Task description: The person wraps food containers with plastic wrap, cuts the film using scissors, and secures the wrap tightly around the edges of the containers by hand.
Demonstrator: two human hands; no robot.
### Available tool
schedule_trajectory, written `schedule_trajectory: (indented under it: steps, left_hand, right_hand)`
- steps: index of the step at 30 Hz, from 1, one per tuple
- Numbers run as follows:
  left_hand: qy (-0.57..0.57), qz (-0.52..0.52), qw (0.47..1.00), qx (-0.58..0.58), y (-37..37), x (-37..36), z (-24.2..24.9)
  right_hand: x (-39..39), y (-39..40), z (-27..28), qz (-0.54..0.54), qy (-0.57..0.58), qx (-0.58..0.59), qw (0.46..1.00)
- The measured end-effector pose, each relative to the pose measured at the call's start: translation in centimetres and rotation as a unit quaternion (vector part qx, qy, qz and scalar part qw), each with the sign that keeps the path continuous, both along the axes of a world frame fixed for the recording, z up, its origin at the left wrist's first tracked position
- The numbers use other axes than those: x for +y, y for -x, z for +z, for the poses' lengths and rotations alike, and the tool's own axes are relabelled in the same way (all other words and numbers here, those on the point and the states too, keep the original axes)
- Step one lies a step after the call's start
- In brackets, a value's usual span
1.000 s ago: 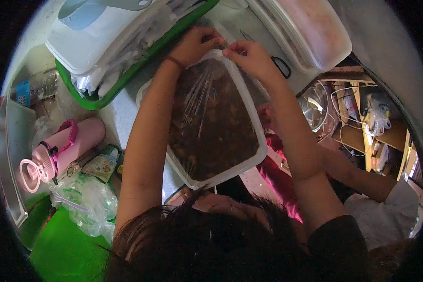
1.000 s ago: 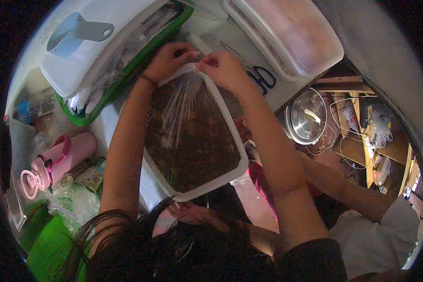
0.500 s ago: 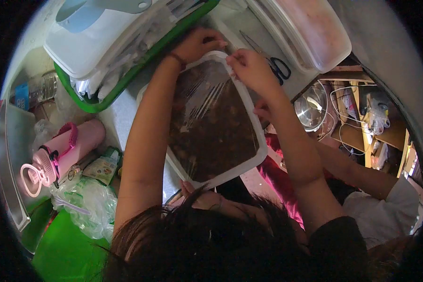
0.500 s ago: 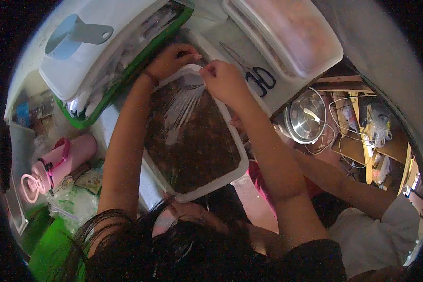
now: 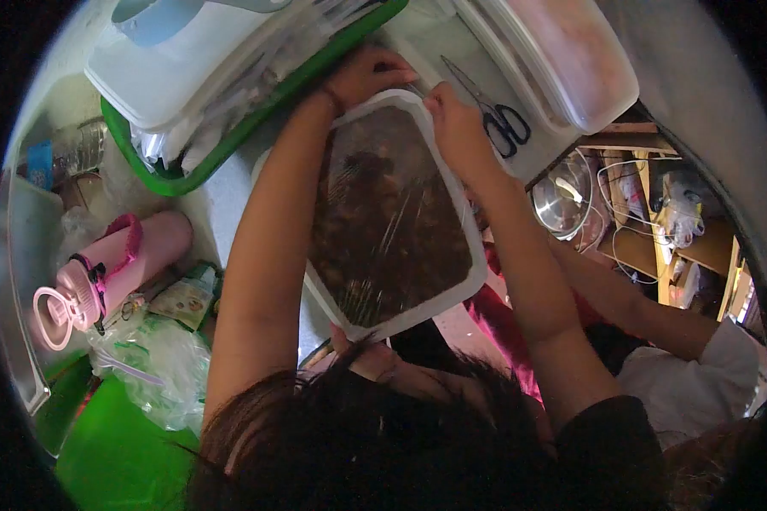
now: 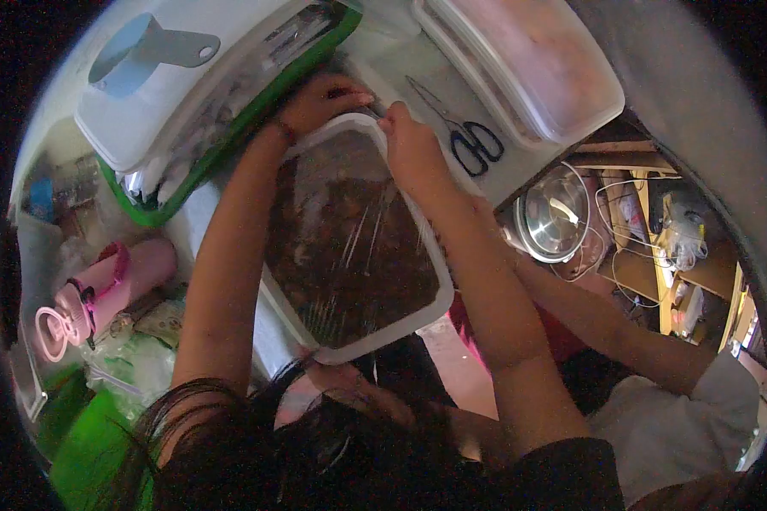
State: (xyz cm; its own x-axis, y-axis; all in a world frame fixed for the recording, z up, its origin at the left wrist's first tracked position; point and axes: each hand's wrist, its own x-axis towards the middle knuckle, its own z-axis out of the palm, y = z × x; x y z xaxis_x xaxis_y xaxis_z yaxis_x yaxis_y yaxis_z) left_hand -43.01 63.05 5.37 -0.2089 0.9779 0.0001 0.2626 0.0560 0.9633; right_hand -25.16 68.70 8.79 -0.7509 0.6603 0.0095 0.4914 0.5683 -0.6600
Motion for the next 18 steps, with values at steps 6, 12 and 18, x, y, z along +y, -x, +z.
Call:
schedule_trajectory:
  steps: [6, 12, 18]
  left_hand:
    - [0.008, -0.02, 0.999, -0.031, 0.2, 0.2, -0.2]
    - [0.095, -0.065, 0.993, 0.021, 1.2, 0.9, -1.0]
    - [0.214, 0.128, 0.947, 0.204, -0.9, -1.0, 2.2]
  right_hand:
    - [0.8, -0.2, -0.5, 0.012, 0.072, 0.019, 0.997]
    - [1.0, -0.4, -1.3, 0.022, 0.016, 0.008, 1.0]
    - [0.5, -0.5, -0.5, 0.031, 0.086, 0.078, 0.993]
